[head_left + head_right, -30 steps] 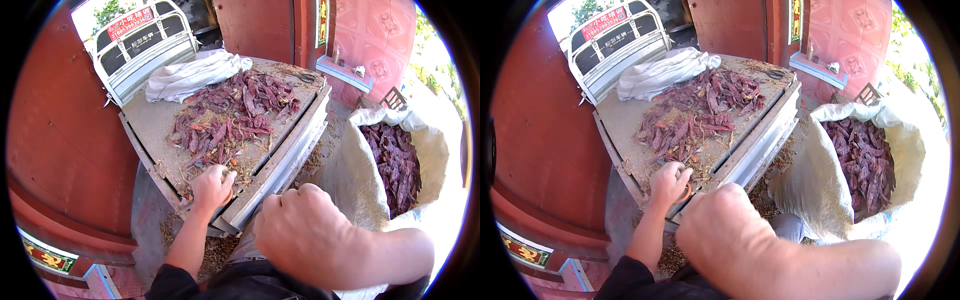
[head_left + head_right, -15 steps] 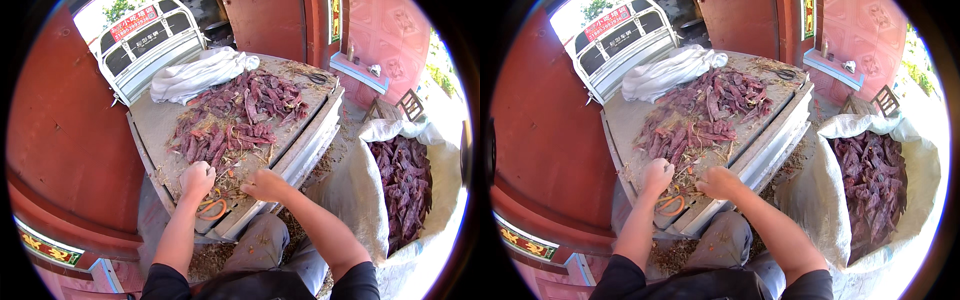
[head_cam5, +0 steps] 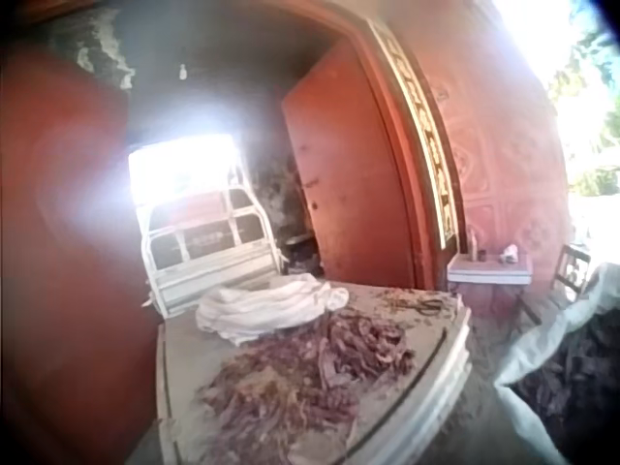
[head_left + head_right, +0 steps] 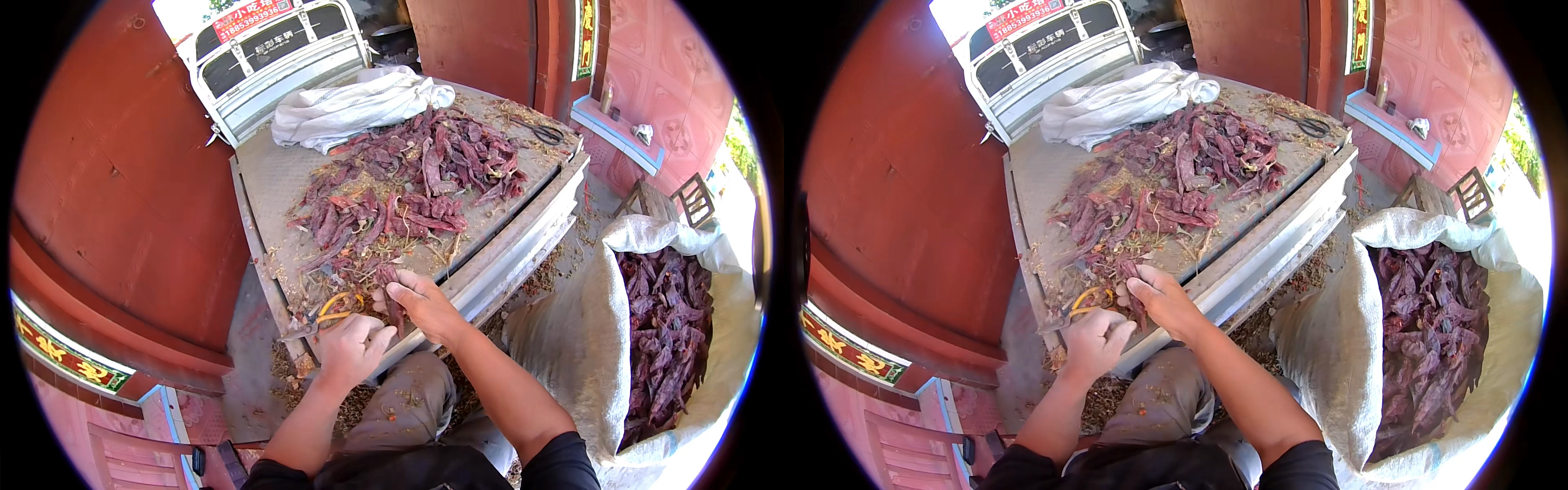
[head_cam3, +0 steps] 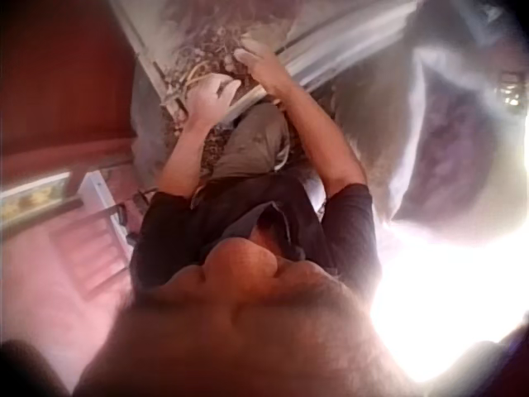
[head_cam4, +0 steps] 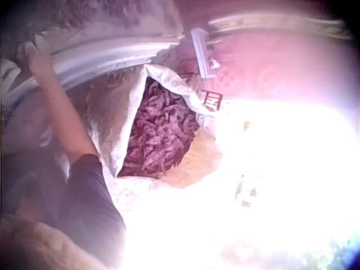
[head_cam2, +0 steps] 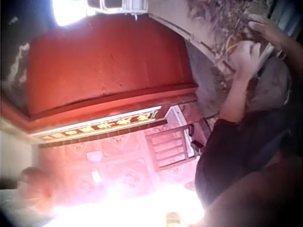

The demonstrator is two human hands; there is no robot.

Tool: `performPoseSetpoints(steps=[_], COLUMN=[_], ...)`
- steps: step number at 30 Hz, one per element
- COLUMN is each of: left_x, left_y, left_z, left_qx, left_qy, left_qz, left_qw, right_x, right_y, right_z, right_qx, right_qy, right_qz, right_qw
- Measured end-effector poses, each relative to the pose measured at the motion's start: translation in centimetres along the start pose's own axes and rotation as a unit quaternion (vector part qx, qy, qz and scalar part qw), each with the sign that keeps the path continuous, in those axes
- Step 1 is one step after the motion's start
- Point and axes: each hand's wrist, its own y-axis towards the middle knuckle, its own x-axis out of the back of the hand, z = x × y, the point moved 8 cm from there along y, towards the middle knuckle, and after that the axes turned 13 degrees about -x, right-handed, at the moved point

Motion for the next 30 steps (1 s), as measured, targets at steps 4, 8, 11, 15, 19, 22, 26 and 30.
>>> performPoseSetpoints(steps=[4,8,11,15,19,22,26,30], left_x=[4.5,6.6,5.3,4.2,5.6,5.5,5.0,3.3], left_y=[1.1,3.7,4.9,5.4,3.8,2.0,-1.7,-3.9], left_z=[4.1,11.3,15.0,15.4,10.5,7.3,2.8,1.6], left_qx=[0.028,-0.049,0.034,0.045,-0.011,-0.023,-0.048,-0.078], left_qy=[0.08,0.271,0.266,0.283,0.231,0.166,0.086,-0.025], left_qz=[-0.074,-0.075,0.067,0.156,0.038,-0.006,-0.059,-0.013], left_qw=[0.994,0.958,0.961,0.945,0.972,0.986,0.993,0.997], right_x=[-0.6,-0.8,0.1,1.3,1.8,0.7,-2.3,-3.7], right_y=[-2.4,-4.8,-6.2,-6.7,-5.6,-3.8,-1.4,-1.0], right_z=[-0.1,-1.2,-2.9,-4.8,-5.4,-4.0,-2.2,-1.7], right_qx=[-0.031,-0.005,-0.03,-0.071,-0.063,-0.055,-0.01,-0.001], right_qy=[-0.009,0.03,0.03,0.047,0.073,0.087,0.109,0.04], right_qz=[-0.014,-0.011,-0.051,-0.102,-0.13,-0.162,-0.157,-0.096], right_qw=[0.999,0.999,0.998,0.991,0.987,0.981,0.982,0.995])
